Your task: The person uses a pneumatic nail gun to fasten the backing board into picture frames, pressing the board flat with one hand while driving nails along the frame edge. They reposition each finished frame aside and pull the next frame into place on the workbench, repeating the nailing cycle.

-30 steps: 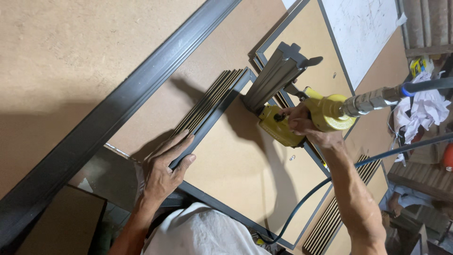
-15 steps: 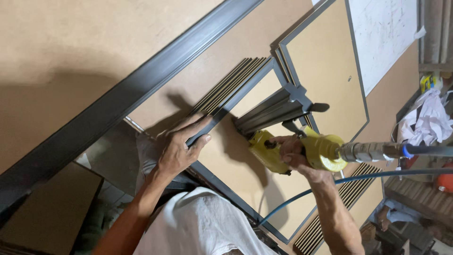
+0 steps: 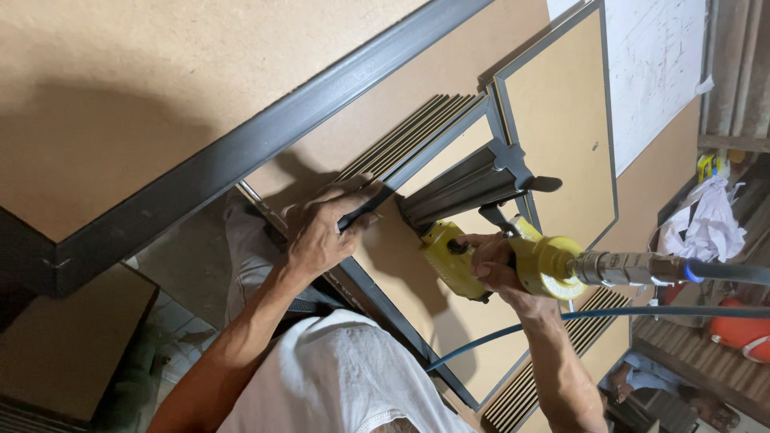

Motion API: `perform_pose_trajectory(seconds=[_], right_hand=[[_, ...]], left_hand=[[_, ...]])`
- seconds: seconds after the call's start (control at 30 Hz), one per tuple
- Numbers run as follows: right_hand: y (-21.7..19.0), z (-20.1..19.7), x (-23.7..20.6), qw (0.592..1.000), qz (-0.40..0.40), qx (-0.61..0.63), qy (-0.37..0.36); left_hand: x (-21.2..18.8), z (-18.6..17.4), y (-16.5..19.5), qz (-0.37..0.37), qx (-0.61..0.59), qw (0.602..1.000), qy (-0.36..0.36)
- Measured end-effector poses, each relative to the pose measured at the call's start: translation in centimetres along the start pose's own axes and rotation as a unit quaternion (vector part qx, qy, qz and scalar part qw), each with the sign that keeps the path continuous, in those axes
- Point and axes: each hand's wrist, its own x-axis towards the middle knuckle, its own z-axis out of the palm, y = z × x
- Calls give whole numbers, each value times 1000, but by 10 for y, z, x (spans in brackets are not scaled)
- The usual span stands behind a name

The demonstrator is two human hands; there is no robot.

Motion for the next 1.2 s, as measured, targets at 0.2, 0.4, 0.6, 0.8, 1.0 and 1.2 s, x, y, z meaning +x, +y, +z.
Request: perform_pose_trajectory(seconds=[0.2,0.4,0.6,0.8,1.0,1.2], right_hand=[[-4,3,-2,999,24,-14,27],[15,-10,-17,998,-47,3,34],[42,-105,-92,976,-18,97,194],[92,-221,-131,990,-54,7,132],[116,-248,-150,997,-1,-4,83],[107,-249,-125,998,-5,-68,12]], left_hand=[[-4,2,-8,-4,2,1000,-16],[1,4,-11,1,38,998,-42],[-22,-18,18,231,269,932,-77],[-48,-2,44,277,328,874,-229],[-44,11,57,267,346,871,-222],[-36,12,46,246,364,872,-214]])
